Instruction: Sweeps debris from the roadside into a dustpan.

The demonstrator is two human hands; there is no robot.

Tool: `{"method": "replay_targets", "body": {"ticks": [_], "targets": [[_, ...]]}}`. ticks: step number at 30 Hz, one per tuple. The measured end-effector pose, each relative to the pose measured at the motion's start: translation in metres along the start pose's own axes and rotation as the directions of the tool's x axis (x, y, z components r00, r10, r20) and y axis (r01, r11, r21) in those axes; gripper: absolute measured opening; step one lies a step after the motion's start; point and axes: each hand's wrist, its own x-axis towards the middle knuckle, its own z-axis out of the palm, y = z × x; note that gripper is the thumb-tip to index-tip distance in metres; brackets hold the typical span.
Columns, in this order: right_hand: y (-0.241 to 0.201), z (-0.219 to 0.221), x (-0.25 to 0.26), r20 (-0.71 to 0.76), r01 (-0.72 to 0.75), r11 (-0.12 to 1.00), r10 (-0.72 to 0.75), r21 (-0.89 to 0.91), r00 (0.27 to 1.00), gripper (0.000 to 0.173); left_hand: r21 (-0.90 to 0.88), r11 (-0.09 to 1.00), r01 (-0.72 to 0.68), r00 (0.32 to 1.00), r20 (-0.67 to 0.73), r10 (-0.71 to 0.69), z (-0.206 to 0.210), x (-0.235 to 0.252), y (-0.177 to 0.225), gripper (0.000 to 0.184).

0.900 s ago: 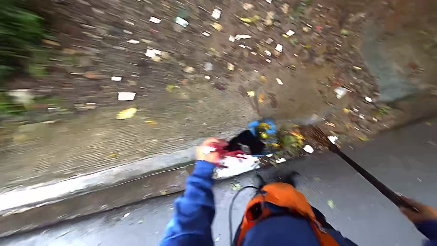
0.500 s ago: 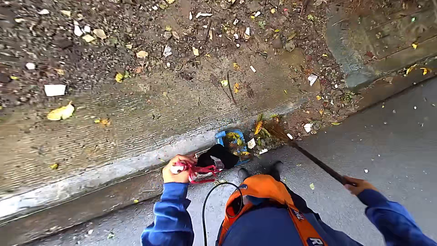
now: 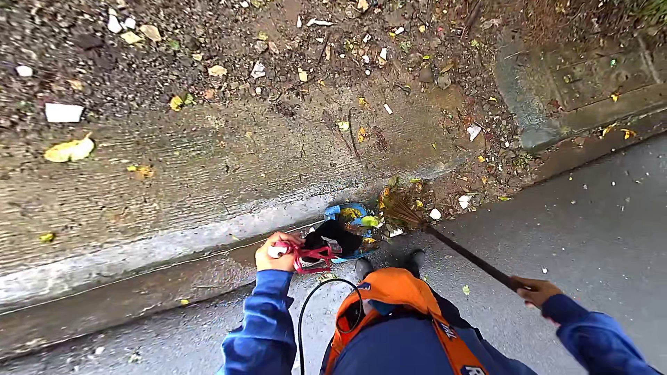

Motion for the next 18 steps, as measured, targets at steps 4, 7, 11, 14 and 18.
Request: {"method": "replay_targets", "body": {"ticks": [4,7,11,14,18], "targets": [[-0.009,-0.023,0.000,-0.132,-0.040,0.994,0.026,-0.098,0.991,0.049,0.049,0.999,0.018,1.000,0.008,-0.019,-0.008,0.003,-0.003,0.022],[-0.062,0.014,0.036,-0.201,-0.112,0.956,0.058,-0.270,0.978,0.047,0.046,0.999,0.020,1.000,0.009,-0.021,-0.013,0.005,-0.015,0.022],[-0.115,0.059,0.048,-0.051,-0.049,0.869,0.027,-0.493,0.998,0.051,0.065,0.997,0.039,0.999,0.012,-0.040,-0.016,0.000,-0.019,0.021],[-0.078,0.033,0.026,0.079,0.111,0.905,-0.086,-0.410,0.993,0.049,0.083,0.996,0.031,0.999,0.031,-0.033,-0.017,-0.004,-0.019,0.018],[-0.011,0.008,-0.016,-0.028,0.063,0.968,-0.072,-0.243,0.997,0.053,0.111,0.992,0.054,0.997,0.049,-0.059,-0.020,-0.011,-0.017,0.018]]}}
